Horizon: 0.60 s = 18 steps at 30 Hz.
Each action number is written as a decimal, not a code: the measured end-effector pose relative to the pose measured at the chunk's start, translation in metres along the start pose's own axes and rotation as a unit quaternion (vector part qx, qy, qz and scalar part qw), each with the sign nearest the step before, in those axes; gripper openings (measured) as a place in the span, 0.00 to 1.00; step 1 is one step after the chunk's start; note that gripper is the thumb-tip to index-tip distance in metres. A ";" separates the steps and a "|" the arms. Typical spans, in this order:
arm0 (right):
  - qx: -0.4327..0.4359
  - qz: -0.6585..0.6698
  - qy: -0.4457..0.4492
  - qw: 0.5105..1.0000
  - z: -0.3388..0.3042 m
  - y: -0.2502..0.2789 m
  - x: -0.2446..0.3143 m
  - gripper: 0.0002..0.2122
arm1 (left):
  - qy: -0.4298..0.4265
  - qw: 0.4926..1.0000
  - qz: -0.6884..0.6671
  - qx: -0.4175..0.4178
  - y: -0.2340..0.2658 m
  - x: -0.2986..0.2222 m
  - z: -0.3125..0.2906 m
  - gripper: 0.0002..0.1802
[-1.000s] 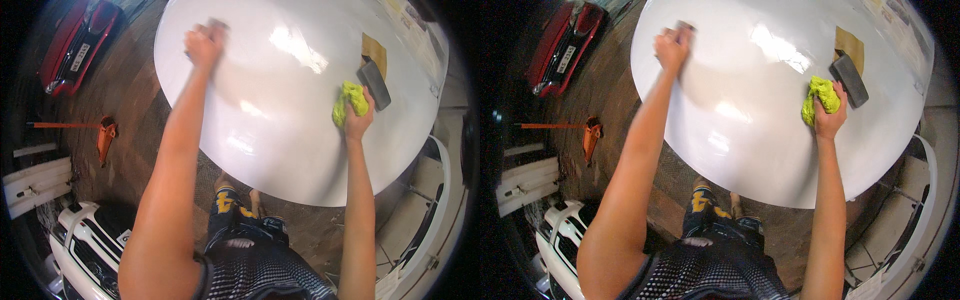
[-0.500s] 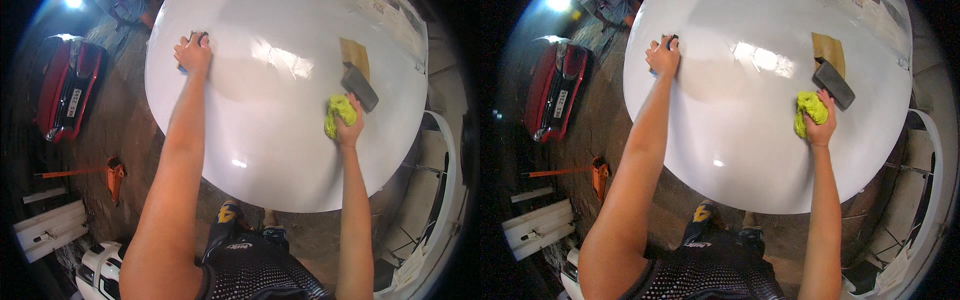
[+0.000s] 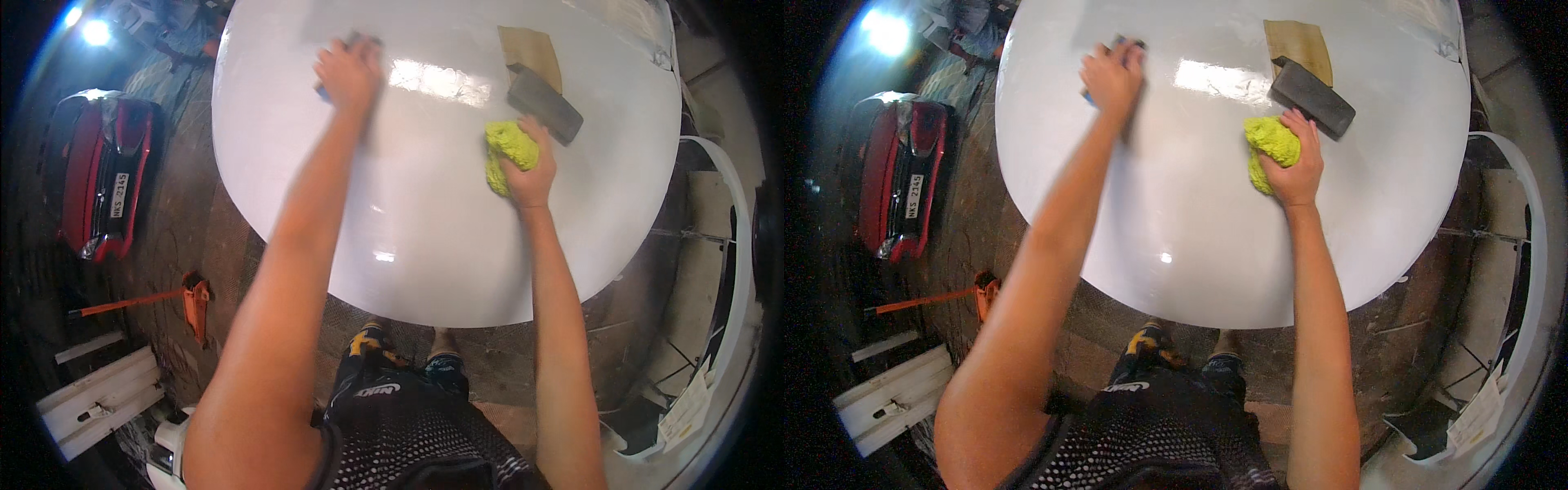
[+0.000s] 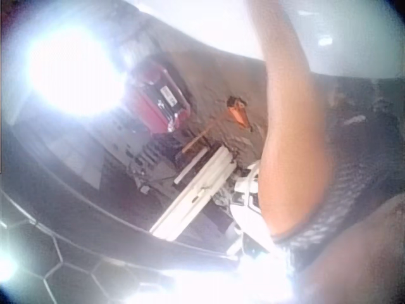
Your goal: The person sands a white car hood using a sanding block and wipes the surface with a yellow cloth. The person alternates between sanding and wiping, occasionally switching sanding blocks and inspecting the surface.
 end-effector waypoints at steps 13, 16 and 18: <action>-0.068 0.161 -0.102 0.979 -0.008 0.000 -0.001 0.24 | -0.036 0.999 -0.038 0.000 0.017 -0.064 -0.019 0.12; -0.073 0.153 -0.111 0.979 -0.005 0.007 -0.021 0.24 | -0.126 0.990 -0.039 0.043 0.040 -0.122 -0.125 0.13; -0.052 0.125 -0.077 0.988 -0.004 0.005 -0.022 0.24 | -0.225 0.955 -0.153 0.118 0.082 -0.142 -0.197 0.18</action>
Point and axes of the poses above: each hand's wrist, its own z-axis towards the middle knuckle, its own y-axis out of the back of the hand, x = y × z, the point moved 4 cm from there along z, towards the middle knuckle
